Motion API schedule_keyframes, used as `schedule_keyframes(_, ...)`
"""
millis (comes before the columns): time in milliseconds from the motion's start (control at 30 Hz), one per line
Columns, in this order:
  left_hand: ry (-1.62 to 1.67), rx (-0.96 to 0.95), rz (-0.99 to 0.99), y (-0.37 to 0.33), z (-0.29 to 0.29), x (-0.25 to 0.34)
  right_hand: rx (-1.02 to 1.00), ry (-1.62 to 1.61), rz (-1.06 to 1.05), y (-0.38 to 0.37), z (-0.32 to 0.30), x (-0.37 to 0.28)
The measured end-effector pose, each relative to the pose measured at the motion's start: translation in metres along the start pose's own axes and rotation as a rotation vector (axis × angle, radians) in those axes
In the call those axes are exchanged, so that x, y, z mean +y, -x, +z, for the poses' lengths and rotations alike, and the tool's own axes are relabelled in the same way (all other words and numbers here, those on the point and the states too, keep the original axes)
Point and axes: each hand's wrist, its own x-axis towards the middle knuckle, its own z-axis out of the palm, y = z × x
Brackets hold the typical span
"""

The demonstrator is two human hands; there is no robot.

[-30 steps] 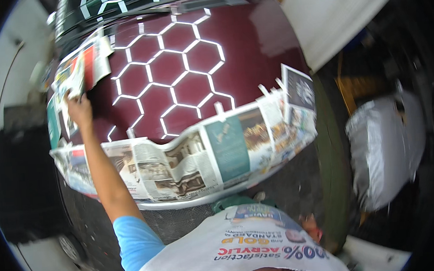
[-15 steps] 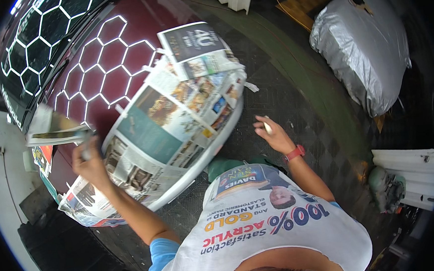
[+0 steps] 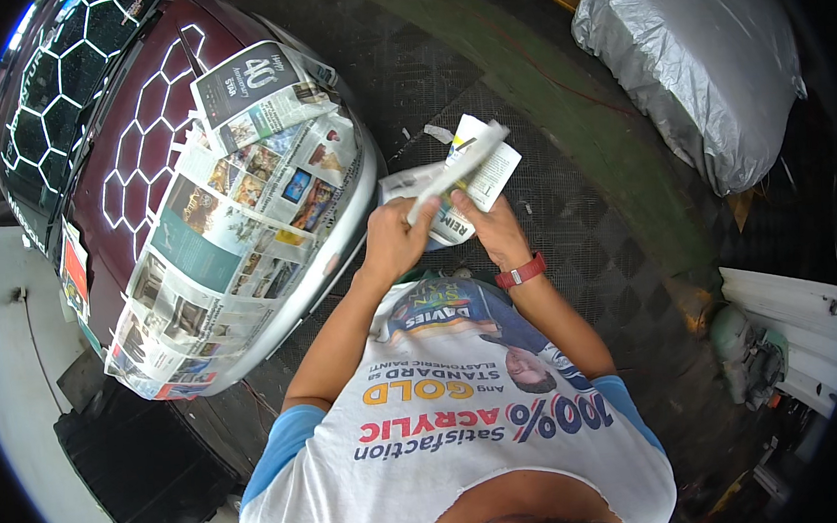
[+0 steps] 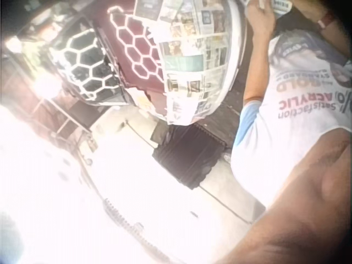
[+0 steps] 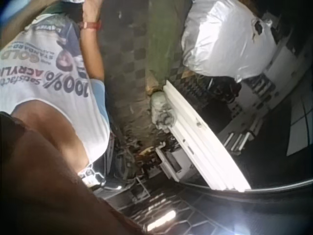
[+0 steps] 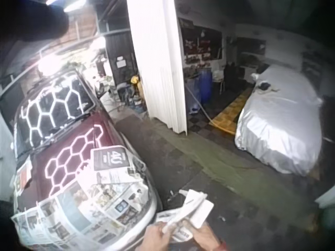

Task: The person covers the front bumper and hood of a maroon car with newspaper sheets. They use masking tape to secure the newspaper in place, smoothing the paper over the curved surfaces and taping the edges to the vehicle's body.

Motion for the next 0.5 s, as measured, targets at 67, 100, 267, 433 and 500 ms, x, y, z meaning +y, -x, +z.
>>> schedule_keyframes(67,0.101,0.088,-0.169,-0.012,0.011,-0.005,0.01,-0.011,0.129,-0.011,-0.034,0.001)
schedule_keyframes(100,0.137,0.117,-0.277,-0.021,0.013,-0.008,0.016,-0.017,0.192,-0.018,-0.047,0.002)
schedule_keyframes(267,0.774,0.122,-0.34,-0.075,0.033,-0.053,0.324,-0.031,0.023,-0.045,-0.099,-0.013)
schedule_keyframes(433,0.821,0.153,-0.513,-0.136,0.076,-0.087,0.516,-0.064,0.042,-0.093,-0.14,-0.032)
schedule_keyframes(500,0.813,0.171,-0.609,-0.17,0.101,-0.093,0.56,-0.019,0.025,-0.122,-0.149,-0.039)
